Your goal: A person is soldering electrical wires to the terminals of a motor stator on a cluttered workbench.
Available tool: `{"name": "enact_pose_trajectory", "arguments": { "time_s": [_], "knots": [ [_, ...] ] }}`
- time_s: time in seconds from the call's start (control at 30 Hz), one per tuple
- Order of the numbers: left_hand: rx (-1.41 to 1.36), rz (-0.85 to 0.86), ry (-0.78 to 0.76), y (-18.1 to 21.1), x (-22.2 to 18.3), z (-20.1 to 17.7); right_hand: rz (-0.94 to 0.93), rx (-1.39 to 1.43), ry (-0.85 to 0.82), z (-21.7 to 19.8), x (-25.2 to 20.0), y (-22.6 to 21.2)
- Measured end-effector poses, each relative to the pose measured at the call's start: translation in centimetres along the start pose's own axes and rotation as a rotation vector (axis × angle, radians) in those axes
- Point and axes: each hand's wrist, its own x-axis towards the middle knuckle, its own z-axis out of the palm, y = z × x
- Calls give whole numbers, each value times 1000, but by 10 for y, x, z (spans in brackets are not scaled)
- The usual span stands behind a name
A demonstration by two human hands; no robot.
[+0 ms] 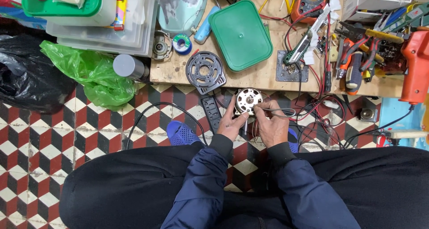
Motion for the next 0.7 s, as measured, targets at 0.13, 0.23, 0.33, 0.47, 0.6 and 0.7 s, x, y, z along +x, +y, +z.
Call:
{"name": "enact_pose_trajectory", "arguments": {
  "time_s": [0.13, 0.23, 0.33, 0.47, 0.6, 0.7],
  "knots": [
    [-3, 1, -6, -3, 1, -1, 0, -16, 2, 0, 1, 4],
    [-3, 18, 3, -2, 3, -2, -2, -24, -13, 0, 3, 8],
    [0, 25, 0, -3, 3, -4, -4, -24, -16, 1, 3, 9],
    [-2, 14, -4, -5, 4, -4, -4, -4, 5, 2, 1, 10],
    [1, 12, -2, -1, 0, 0, 4, 11, 14, 2, 0, 7],
    [-15, 17, -16, 1, 1, -2, 14, 15, 23, 4, 2, 10]
  ]
}}
